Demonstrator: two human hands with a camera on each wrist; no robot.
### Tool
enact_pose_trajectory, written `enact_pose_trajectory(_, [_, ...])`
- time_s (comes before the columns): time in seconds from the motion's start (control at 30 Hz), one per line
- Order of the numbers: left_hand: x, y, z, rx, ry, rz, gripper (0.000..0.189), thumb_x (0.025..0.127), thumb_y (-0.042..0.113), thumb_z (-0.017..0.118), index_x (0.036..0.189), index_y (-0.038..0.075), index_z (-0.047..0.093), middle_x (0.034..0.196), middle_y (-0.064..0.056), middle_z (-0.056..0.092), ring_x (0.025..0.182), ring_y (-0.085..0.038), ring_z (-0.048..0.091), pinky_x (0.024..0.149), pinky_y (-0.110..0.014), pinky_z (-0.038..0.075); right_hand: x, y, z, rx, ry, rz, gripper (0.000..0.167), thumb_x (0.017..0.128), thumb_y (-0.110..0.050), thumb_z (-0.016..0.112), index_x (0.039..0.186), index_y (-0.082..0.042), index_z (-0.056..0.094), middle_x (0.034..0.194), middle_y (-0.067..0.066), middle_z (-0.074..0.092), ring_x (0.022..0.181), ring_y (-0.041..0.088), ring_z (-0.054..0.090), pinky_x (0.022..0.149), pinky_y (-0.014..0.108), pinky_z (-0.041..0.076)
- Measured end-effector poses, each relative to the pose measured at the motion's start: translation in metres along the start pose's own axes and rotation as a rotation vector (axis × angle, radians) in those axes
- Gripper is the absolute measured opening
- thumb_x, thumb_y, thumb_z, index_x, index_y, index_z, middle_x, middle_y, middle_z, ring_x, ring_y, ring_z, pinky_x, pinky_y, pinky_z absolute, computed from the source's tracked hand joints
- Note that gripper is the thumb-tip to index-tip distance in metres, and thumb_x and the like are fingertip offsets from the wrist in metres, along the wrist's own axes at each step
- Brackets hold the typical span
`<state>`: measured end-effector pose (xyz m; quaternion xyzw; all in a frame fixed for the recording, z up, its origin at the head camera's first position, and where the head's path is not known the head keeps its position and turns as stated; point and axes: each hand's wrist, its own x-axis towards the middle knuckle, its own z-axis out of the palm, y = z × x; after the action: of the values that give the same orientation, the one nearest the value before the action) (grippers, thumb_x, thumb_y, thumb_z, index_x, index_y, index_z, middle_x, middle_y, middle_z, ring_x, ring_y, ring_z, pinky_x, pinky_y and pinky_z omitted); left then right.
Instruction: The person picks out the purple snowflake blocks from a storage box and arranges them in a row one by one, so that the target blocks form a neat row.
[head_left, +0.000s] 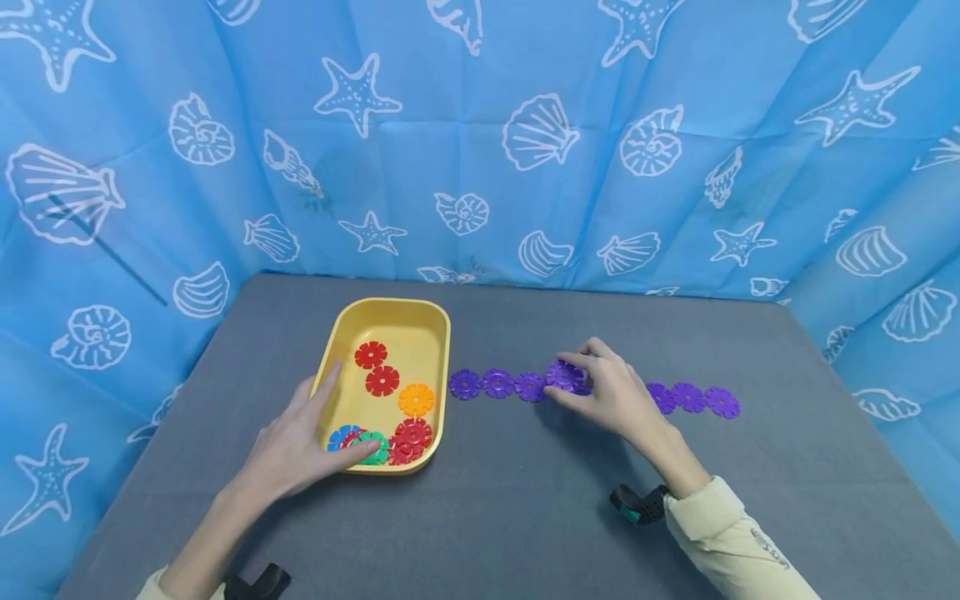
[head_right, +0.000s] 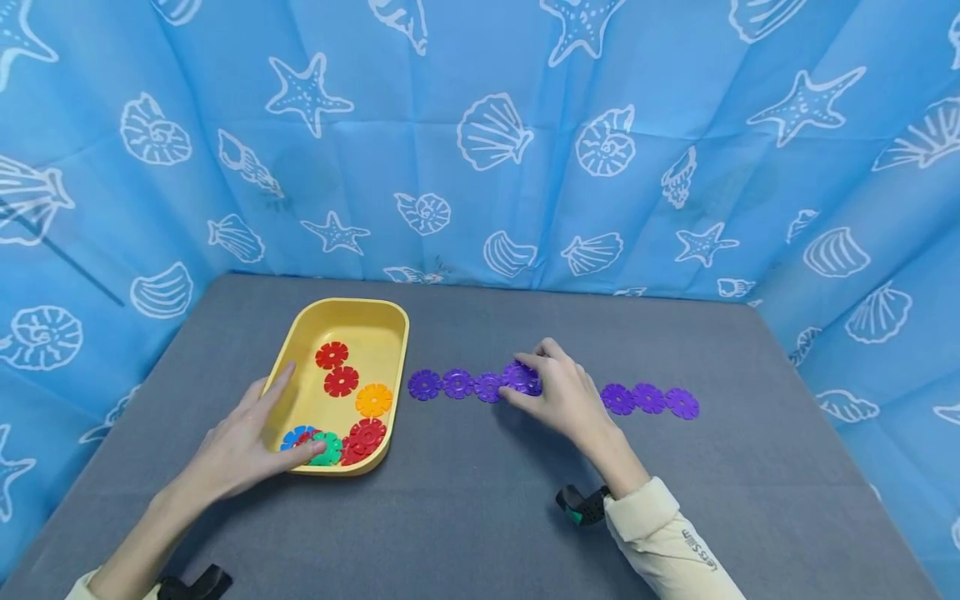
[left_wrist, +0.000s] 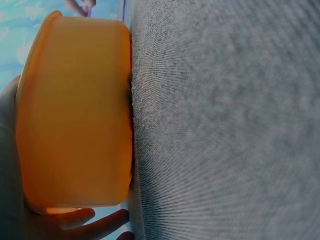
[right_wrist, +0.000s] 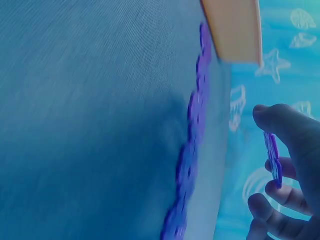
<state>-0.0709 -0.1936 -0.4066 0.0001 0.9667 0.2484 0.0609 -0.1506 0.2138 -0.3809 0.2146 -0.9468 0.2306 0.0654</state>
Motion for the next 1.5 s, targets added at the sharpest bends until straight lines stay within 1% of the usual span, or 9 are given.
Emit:
enact_pose_trajectory(0.2, [0.000, 0.000, 0.000, 0.007, 0.003, -0.003, 0.122, 0.075, 0.079, 0.069, 0.166, 0.026, 0.008, 0.158, -0.021, 0.028, 0.123, -0.042, 0.052, 0.090, -0.063, 0.055, -0.021, 0.028, -0.020, -0.037, 0.030, 0.069, 0.052, 0.085, -0.028, 0.084, 0.126, 0.002, 0.071, 0.101, 0.012, 0.060, 0.077, 0.018, 0.054, 0.058, 0.022, 0.041])
enact_pose_trajectory(0.43, [0.000, -0.001, 0.000, 0.009, 0.009, 0.012, 0.121, 0.076, 0.079, 0.069, 0.166, 0.026, 0.008, 0.157, -0.021, 0.030, 0.120, -0.041, 0.053, 0.089, -0.063, 0.055, -0.046, 0.066, -0.044, -0.113, 0.091, 0.109, 0.052, 0.082, -0.025, 0.086, 0.120, 0.007, 0.072, 0.094, 0.015, 0.059, 0.075, 0.019, 0.054, 0.056, 0.023, 0.039])
enact_pose_trajectory(0.57, [0.000, -0.001, 0.000, 0.009, 0.014, 0.014, 0.121, 0.075, 0.078, 0.069, 0.166, 0.026, 0.008, 0.157, -0.022, 0.030, 0.120, -0.041, 0.053, 0.088, -0.064, 0.054, -0.056, 0.088, -0.057, -0.162, 0.105, 0.140, 0.054, 0.081, -0.025, 0.087, 0.120, 0.008, 0.071, 0.091, 0.016, 0.059, 0.072, 0.019, 0.054, 0.054, 0.023, 0.038])
enact_pose_trajectory(0.8, [0.000, -0.001, 0.000, 0.009, 0.022, 0.013, 0.121, 0.075, 0.080, 0.068, 0.166, 0.027, 0.008, 0.158, -0.021, 0.030, 0.122, -0.043, 0.052, 0.089, -0.069, 0.052, -0.074, 0.123, -0.075, -0.212, 0.098, 0.252, 0.059, 0.086, -0.034, 0.082, 0.123, 0.009, 0.068, 0.100, 0.023, 0.056, 0.076, 0.024, 0.052, 0.055, 0.027, 0.036])
enact_pose_trajectory(1.07, [-0.001, -0.001, 0.000, 0.004, 0.025, 0.008, 0.121, 0.075, 0.079, 0.069, 0.166, 0.027, 0.008, 0.158, -0.021, 0.030, 0.118, -0.040, 0.054, 0.087, -0.063, 0.054, -0.090, 0.159, -0.093, -0.224, 0.027, 0.353, 0.065, 0.092, -0.037, 0.075, 0.127, 0.016, 0.061, 0.101, 0.031, 0.053, 0.077, 0.031, 0.052, 0.056, 0.029, 0.034])
enact_pose_trajectory(1.2, [0.000, -0.001, 0.001, 0.001, 0.023, 0.004, 0.121, 0.075, 0.078, 0.070, 0.166, 0.027, 0.009, 0.157, -0.021, 0.030, 0.120, -0.040, 0.053, 0.088, -0.062, 0.055, -0.097, 0.174, -0.100, -0.200, -0.046, 0.424, 0.069, 0.094, -0.039, 0.073, 0.129, 0.018, 0.057, 0.102, 0.036, 0.052, 0.079, 0.034, 0.053, 0.056, 0.030, 0.036])
enact_pose_trajectory(1.3, [0.000, -0.001, 0.001, 0.002, 0.016, -0.002, 0.121, 0.075, 0.079, 0.069, 0.166, 0.027, 0.008, 0.158, -0.021, 0.029, 0.122, -0.041, 0.051, 0.090, -0.064, 0.054, -0.100, 0.184, -0.105, -0.189, -0.109, 0.482, 0.072, 0.095, -0.042, 0.072, 0.131, 0.019, 0.055, 0.107, 0.041, 0.051, 0.084, 0.037, 0.053, 0.058, 0.029, 0.036])
enact_pose_trajectory(1.4, [0.000, -0.001, 0.001, 0.003, 0.007, -0.009, 0.121, 0.075, 0.079, 0.069, 0.166, 0.027, 0.008, 0.160, -0.021, 0.027, 0.125, -0.042, 0.049, 0.092, -0.066, 0.053, -0.102, 0.192, -0.106, -0.198, -0.160, 0.516, 0.074, 0.095, -0.042, 0.071, 0.131, 0.020, 0.053, 0.103, 0.038, 0.054, 0.082, 0.034, 0.051, 0.060, 0.030, 0.036])
enact_pose_trajectory(1.5, [0.000, -0.002, 0.001, 0.001, 0.003, -0.010, 0.121, 0.075, 0.079, 0.069, 0.166, 0.028, 0.008, 0.160, -0.021, 0.027, 0.126, -0.042, 0.049, 0.093, -0.066, 0.053, -0.104, 0.199, -0.104, -0.193, -0.197, 0.537, 0.076, 0.096, -0.045, 0.069, 0.131, 0.021, 0.052, 0.106, 0.044, 0.058, 0.078, 0.030, 0.050, 0.059, 0.032, 0.039])
